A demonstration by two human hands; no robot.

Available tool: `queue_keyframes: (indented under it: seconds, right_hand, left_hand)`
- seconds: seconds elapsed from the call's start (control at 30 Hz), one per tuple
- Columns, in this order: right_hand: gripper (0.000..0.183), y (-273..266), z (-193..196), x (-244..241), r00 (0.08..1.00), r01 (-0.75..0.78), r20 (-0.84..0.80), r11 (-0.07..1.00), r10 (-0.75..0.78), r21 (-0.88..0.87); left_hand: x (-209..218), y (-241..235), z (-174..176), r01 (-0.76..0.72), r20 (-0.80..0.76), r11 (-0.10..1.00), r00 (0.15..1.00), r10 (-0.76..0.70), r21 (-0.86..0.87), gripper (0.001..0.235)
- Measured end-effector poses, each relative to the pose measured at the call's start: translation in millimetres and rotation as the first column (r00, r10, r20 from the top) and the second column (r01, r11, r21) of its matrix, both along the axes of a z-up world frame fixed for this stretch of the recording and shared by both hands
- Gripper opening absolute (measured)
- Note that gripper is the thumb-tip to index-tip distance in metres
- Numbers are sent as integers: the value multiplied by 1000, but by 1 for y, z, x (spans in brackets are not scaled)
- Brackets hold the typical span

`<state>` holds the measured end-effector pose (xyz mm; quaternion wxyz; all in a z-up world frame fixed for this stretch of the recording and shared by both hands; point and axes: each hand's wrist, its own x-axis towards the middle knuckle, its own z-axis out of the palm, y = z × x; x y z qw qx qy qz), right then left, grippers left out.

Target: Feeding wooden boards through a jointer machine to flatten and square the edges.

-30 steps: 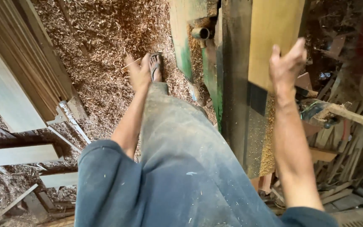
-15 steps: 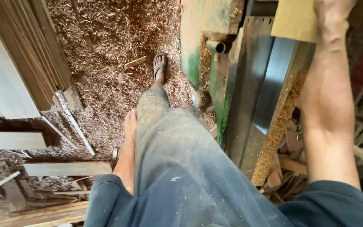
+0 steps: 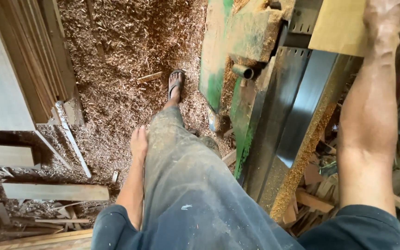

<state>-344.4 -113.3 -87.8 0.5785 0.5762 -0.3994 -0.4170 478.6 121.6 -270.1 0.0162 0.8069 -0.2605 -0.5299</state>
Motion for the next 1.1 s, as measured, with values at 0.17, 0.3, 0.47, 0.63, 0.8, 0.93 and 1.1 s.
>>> queue_keyframes:
  seconds: [0.17,0.3,0.47,0.63,0.8,0.93,1.1]
  right_hand:
    - [62,35,46,148,-322,202,946,975,-20,89]
    - [53,150,32,179,-457,386,886,915,79,117]
    - [48,312,34,236,-285,548,956,806,-73,225]
    - [48,458,47,294,-419,619,901,690,-114,375]
    - [88,570,71,348,-497,636,860,627,-113,450]
    - [77,654,55,361,-482,608,872,684,-84,402]
    - [78,761,-14,355,-435,700,900,618,-26,356]
  left_hand:
    - [-122,-142,202,27,-232,1000,972,-28,-5,78]
    - [-221,-135,192,172,-477,920,813,-335,-352,79]
    - [-376,-86,221,199,-620,777,500,-605,-597,105]
    - [-441,-14,284,358,-622,813,524,-582,-459,134]
    - [-456,91,245,497,-535,728,496,-684,-471,142]
    - [-438,166,247,523,-521,724,505,-688,-449,143]
    - [-410,210,262,527,-546,744,511,-664,-410,132]
